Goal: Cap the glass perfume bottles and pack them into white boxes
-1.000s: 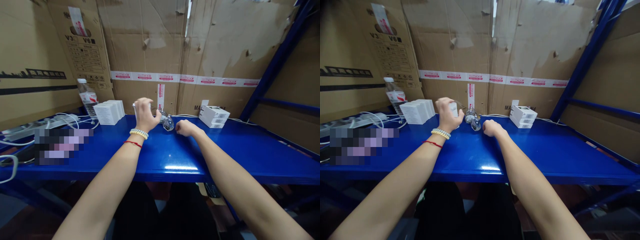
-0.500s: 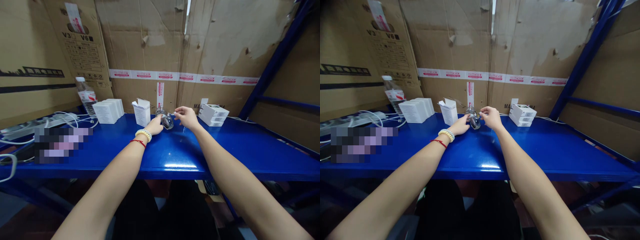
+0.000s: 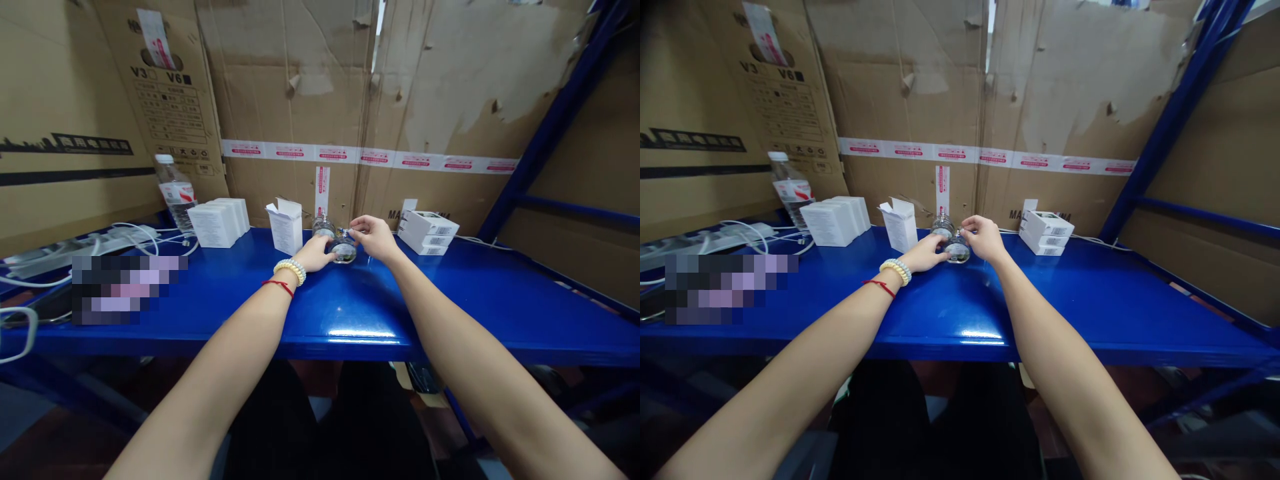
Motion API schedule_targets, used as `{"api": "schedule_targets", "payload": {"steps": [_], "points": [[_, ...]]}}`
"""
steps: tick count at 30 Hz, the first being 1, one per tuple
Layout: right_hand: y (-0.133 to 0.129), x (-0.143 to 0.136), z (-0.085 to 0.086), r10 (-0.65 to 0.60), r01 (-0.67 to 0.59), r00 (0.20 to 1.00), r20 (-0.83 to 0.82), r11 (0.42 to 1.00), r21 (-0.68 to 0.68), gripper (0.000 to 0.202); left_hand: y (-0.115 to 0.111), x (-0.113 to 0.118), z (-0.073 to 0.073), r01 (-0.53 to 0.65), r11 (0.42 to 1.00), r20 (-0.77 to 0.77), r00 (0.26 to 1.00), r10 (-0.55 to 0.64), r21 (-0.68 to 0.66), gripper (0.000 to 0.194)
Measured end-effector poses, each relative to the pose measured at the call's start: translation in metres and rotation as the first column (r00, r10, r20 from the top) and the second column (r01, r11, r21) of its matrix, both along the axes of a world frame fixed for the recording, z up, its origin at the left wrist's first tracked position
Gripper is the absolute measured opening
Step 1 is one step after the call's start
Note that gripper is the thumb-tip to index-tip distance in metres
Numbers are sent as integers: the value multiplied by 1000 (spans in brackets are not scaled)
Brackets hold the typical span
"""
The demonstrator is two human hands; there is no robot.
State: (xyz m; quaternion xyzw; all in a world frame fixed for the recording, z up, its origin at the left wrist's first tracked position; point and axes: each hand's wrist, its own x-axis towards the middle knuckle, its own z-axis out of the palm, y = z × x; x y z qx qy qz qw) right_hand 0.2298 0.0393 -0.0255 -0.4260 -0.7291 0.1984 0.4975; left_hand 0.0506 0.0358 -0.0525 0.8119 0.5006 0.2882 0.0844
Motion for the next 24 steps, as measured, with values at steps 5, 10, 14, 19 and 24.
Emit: {"api": "schedule_targets", "payload": {"steps": [5,10,14,19,24], "points": [[2,1,-1,-4,3,1000,25,1000,22,10,-4,-1,3,18,997,32,999,-16,-76,36],[1,-3,-4,-65,61,997,44,993,101,11,-7,-1,6,40,994,50,998,-35,-102,34],[-2,-6,-6,-136,121,987,81,978,172,14,-10,0,9,36,997,10,999,-35,-71,32],[-3,-8,-7,-180,149,976,126,964,222,15,-9,1,9,39,999,-26,999,-40,-35,28],[-3,-8,-9,-216,167,962,167,950,262,15,-10,3,8,71,997,-49,996,-71,5,25]]}}
